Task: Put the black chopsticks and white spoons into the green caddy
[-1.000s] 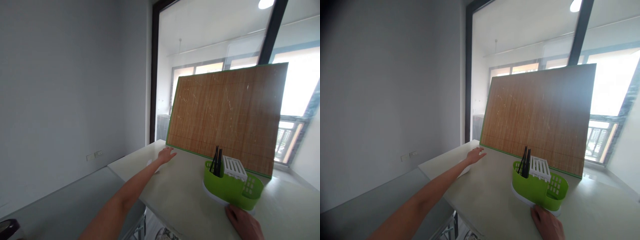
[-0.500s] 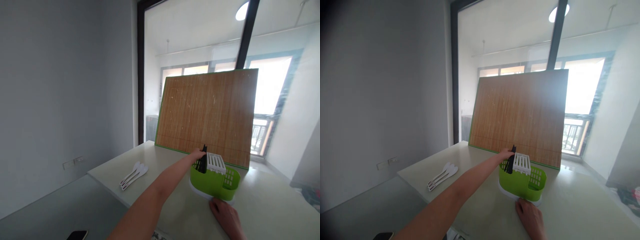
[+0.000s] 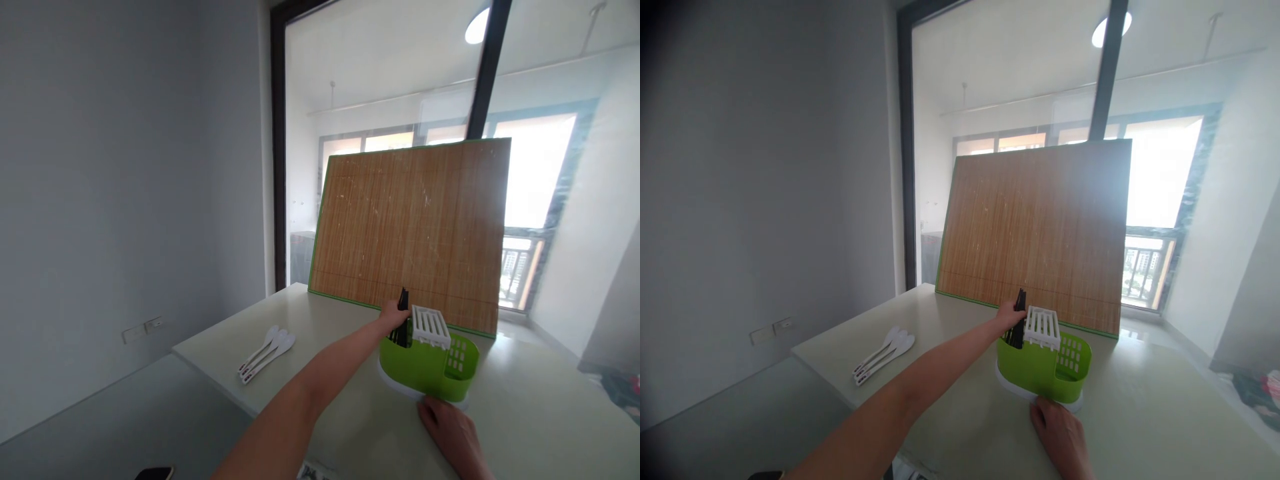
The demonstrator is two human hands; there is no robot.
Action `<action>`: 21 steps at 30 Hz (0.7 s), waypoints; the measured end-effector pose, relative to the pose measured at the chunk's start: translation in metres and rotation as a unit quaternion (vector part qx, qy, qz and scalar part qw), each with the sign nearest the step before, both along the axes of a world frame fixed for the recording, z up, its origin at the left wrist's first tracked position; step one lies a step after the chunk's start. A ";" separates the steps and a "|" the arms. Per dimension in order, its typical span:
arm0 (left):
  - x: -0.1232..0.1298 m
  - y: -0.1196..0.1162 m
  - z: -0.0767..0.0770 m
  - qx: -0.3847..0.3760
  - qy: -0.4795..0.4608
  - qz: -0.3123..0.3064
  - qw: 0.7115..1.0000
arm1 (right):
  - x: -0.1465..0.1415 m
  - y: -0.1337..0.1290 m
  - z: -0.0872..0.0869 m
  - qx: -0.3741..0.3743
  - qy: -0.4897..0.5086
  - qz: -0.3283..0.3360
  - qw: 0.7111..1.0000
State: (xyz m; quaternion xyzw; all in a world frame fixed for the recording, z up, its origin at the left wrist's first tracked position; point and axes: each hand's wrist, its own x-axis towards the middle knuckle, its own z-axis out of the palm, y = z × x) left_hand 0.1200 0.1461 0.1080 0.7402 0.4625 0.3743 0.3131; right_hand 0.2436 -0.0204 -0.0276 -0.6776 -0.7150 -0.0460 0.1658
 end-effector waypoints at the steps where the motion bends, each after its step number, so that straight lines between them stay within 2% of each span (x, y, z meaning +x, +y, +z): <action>1: 0.000 -0.002 -0.002 0.012 0.005 0.010 1.000 | 0.000 0.000 -0.001 0.001 0.001 0.001 1.000; 7: -0.007 -0.021 -0.011 0.075 0.049 0.013 0.996 | 0.003 0.001 -0.003 -0.008 -0.006 -0.003 1.000; 15: -0.022 -0.040 -0.016 0.108 0.117 0.018 0.987 | 0.008 0.005 -0.008 -0.028 0.013 -0.001 1.000; 18: -0.023 -0.040 -0.016 0.114 0.102 0.028 0.988 | 0.010 0.005 -0.010 -0.035 0.023 0.003 0.999; 21: -0.027 -0.035 0.000 0.111 0.001 0.027 0.993 | 0.010 0.004 -0.009 -0.040 0.030 0.003 0.999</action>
